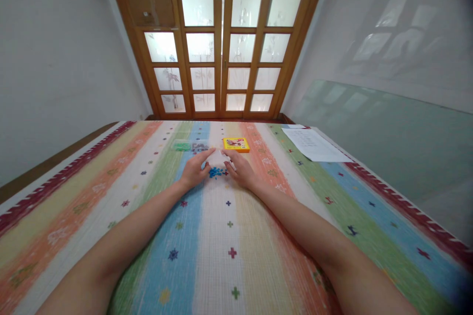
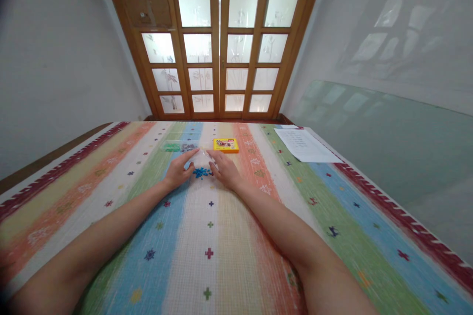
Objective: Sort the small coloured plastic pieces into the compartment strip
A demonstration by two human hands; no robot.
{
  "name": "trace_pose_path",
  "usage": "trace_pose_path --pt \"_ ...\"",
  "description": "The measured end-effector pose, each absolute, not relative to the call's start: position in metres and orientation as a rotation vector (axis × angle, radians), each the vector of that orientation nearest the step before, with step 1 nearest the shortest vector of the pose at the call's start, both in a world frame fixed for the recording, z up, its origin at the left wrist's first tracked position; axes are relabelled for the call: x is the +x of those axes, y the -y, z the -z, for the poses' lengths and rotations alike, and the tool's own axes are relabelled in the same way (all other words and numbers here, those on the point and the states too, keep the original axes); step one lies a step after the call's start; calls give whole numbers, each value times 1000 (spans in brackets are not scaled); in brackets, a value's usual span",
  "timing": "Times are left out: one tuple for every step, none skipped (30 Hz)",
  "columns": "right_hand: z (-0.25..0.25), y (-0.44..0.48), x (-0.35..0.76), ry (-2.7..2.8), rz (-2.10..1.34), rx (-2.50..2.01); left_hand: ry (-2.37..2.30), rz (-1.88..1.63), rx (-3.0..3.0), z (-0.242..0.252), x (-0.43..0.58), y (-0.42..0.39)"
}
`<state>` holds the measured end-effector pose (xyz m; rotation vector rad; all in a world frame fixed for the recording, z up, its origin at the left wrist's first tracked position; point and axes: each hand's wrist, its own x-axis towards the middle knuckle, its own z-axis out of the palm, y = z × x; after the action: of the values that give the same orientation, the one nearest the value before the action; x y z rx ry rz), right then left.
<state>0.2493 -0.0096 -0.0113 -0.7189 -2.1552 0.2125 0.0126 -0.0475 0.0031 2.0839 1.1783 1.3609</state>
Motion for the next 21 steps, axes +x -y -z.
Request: trace_pose_path --pt "11 10 249 2146 -205 -721 -1182 -1382 2055 -4 13 48" --pt "11 10 250 2140 -204 -719 -1188 -1404 2012 -4 14 48" --pt "11 11 250 2138 -207 -715 -1193 -1424 1958 -5 14 47" --pt "10 12 250 2139 -209 -707 -1190 -1443 1893 -5 15 45" --pt "9 13 251 2144 -209 -700 -1178 -1462 1821 -5 16 43" --pt "8 14 251 2157 -203 -696 -1153 -1479 1743 -4 16 40" --pt "6 16 251 2179 -190 -695 -1120 -1488 1665 -4 17 37" --pt "5 17 251 2210 -173 -697 -1083 -1492 1587 -3 18 34" --pt "3 18 251 2245 -152 -699 -1047 -1488 1509 -2 19 32" --pt "1 18 250 2280 -127 -703 -1011 -1475 1433 0 21 30" --pt "0 18 249 2306 -101 -709 -976 -1451 1362 1 22 30" --pt "-1 18 249 2323 -72 -717 -942 -1423 1301 2 24 30" --pt "-2 17 249 2329 -44 -730 -907 -1394 1250 3 25 31" --pt "-2 16 248 2327 -19 -747 -870 -1362 1210 4 27 32" --pt "-2 15 249 2323 3 -764 -836 -1332 1181 4 28 34" --pt "-3 15 249 2325 19 -776 -809 -1307 1158 5 29 36" --pt "-3 14 249 2336 33 -781 -795 -1290 1140 5 30 37" --pt "-2 14 249 2352 44 -781 -797 -1281 1130 5 31 38" --pt "-2 14 249 2373 55 -777 -813 -1280 1128 5 32 39" --pt "-2 14 248 2394 68 -771 -841 -1287 1130 5 32 39" --pt "-1 14 247 2411 82 -766 -872 -1298 1139 5 33 40"
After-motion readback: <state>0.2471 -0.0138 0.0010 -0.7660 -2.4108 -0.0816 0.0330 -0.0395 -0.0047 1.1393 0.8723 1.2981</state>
